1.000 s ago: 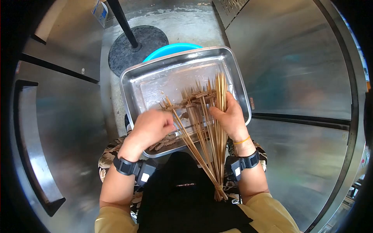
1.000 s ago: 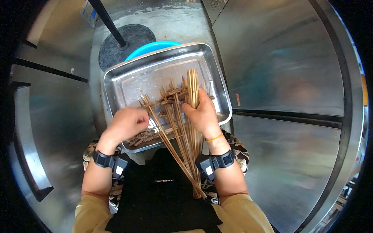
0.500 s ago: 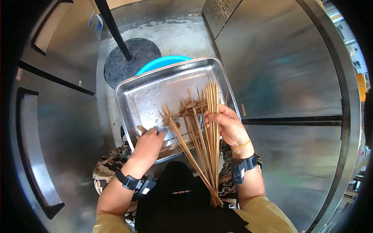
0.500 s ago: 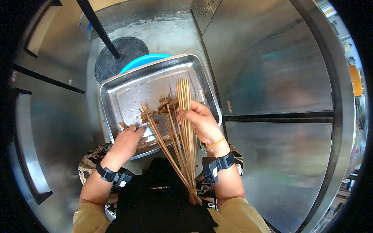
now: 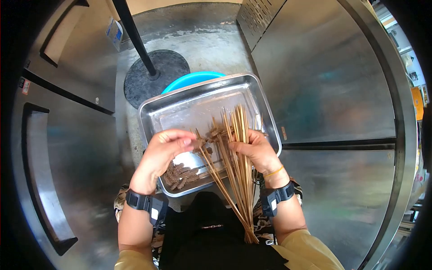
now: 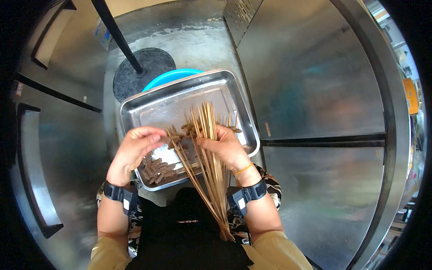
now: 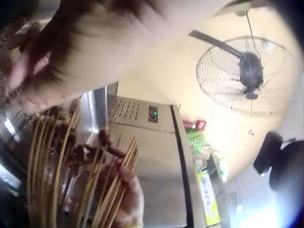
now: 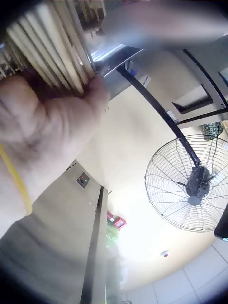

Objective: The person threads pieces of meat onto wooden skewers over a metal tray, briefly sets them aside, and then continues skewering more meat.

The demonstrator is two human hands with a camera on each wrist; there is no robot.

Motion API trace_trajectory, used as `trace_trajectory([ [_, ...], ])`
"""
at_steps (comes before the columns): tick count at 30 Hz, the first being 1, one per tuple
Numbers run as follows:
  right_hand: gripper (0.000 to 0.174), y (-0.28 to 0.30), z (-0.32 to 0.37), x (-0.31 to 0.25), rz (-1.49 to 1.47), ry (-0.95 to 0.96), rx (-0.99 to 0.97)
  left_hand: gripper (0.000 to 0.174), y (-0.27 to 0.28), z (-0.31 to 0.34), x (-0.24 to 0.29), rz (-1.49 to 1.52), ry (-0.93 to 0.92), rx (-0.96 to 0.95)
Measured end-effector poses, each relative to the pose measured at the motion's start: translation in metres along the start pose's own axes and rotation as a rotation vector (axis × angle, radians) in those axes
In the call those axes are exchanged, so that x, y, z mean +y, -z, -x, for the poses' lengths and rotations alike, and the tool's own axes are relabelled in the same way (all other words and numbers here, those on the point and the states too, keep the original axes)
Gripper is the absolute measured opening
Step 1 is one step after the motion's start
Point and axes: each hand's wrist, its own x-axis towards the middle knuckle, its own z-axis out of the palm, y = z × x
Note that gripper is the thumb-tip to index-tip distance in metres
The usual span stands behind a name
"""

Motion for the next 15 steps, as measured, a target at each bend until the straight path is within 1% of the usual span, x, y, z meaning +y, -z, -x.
trace_trajectory([
  [1, 0.007, -0.003, -0.003, 0.004, 0.018, 0.003, 0.019, 0.022, -0.003, -0.003, 0.004, 0.195, -0.010, 0.035],
  [4, 0.012, -0.013, -0.006, 0.006, 0.070, -0.013, -0.001, 0.027, -0.008, -0.016, 0.000, 0.417, -0.071, 0.014],
  [5, 0.013, -0.017, -0.007, 0.006, 0.082, 0.001, 0.004, 0.029, -0.009, -0.020, -0.001, 0.455, -0.060, 0.008],
  [8, 0.012, -0.022, -0.011, 0.011, 0.122, 0.042, -0.010, 0.028, -0.013, -0.031, -0.007, 0.541, -0.062, 0.090],
  [12, 0.011, -0.031, -0.012, 0.010, 0.109, 0.047, -0.016, 0.032, -0.015, -0.042, -0.012, 0.488, -0.106, 0.117],
  [15, 0.008, -0.032, -0.012, 0.007, 0.110, 0.049, -0.031, 0.033, -0.017, -0.045, -0.010, 0.413, -0.184, 0.109],
])
